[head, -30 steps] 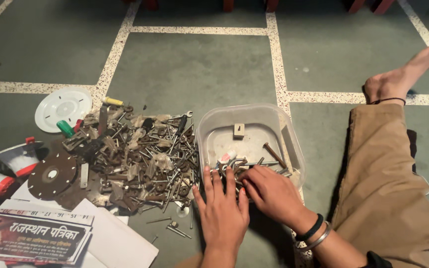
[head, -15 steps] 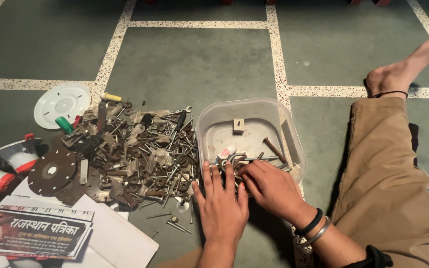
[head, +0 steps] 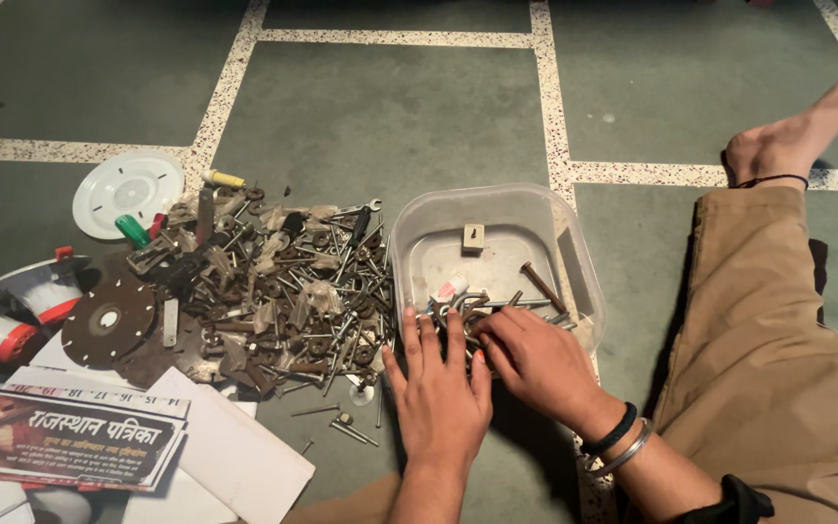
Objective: The person sits on the floor and sorts a mixed pile of metal hardware, picking up items like bolts, screws, and washers and placing them into a clear plastic container. The person handles the items one by one or in small groups, separating them from the larger pile.
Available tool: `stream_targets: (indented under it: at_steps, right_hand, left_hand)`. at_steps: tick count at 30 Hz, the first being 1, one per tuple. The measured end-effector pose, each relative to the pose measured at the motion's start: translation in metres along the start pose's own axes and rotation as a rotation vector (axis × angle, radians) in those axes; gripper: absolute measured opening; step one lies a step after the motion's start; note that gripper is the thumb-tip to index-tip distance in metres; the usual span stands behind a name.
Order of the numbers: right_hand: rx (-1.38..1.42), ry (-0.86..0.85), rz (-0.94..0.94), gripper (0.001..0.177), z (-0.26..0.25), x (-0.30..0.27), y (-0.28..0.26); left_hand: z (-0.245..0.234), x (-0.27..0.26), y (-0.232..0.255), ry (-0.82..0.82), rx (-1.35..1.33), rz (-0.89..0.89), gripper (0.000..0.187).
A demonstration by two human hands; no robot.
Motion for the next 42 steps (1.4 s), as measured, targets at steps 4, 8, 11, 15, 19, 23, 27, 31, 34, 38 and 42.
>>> stream_targets:
  at_steps: [4,8,11,15,19,23,27,31,34,38,42]
  right_hand:
    - [0.003,0.003,0.005,0.018,-0.0001,-0.0002,-0.0003]
    - [-0.002,0.003,0.020,0.018,-0.0006,-0.0008,-0.0011]
    - [-0.007,0.005,0.018,0.018,-0.0013,-0.0005,-0.0023]
    - [-0.007,0.000,0.019,0.018,-0.0026,-0.0003,-0.0035]
    - [0.001,-0.014,0.041,0.018,-0.0034,-0.0005,-0.0040]
    - [0.002,-0.001,0.022,0.018,-0.0035,-0.0007,-0.0042]
    - [0.000,0.000,0.020,0.018,-0.0031,-0.0008,-0.0042]
    - [0.001,-0.001,0.022,0.017,-0.0024,-0.0005,-0.0035]
    - [-0.007,-0.005,0.027,0.017,-0.0022,0.0000,-0.0032]
    - [-0.008,0.007,0.017,0.017,-0.0020,-0.0003,-0.0036]
    - [-0.010,0.012,0.022,0.017,-0.0019,-0.0005,-0.0033]
  left_hand:
    - [0.0000,-0.0003,-0.0003,-0.001,-0.003,-0.001,0.058]
    - [0.0004,-0.0007,-0.0001,0.000,-0.001,0.000,0.058]
    - [0.0004,-0.0005,0.0000,0.000,-0.001,-0.001,0.058]
    - [-0.0001,-0.0004,0.0005,-0.002,-0.003,-0.004,0.058]
    - [-0.0010,-0.0001,0.0005,-0.012,-0.002,-0.006,0.058]
    - [-0.0012,0.0000,0.0007,-0.012,-0.002,-0.006,0.058]
    - [-0.0011,0.0001,0.0005,-0.012,-0.002,-0.005,0.059]
    - [-0.0003,0.0001,0.0002,-0.012,-0.005,-0.005,0.059]
    - [-0.0001,0.0000,0.0000,-0.018,-0.014,-0.006,0.059]
    - [-0.0006,0.0000,-0.0001,-0.009,-0.012,-0.005,0.059]
    - [-0.0007,-0.0001,0.0003,-0.018,-0.017,-0.008,0.058]
Point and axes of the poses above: each hand's wrist, its own x-axis towards the middle knuckle, its own z-axis out of the palm, y = z × x, the point moved 1 cm from there along x, towards the middle knuckle, and after that the axes turned 12 degrees about z, right-handed, at the moved point
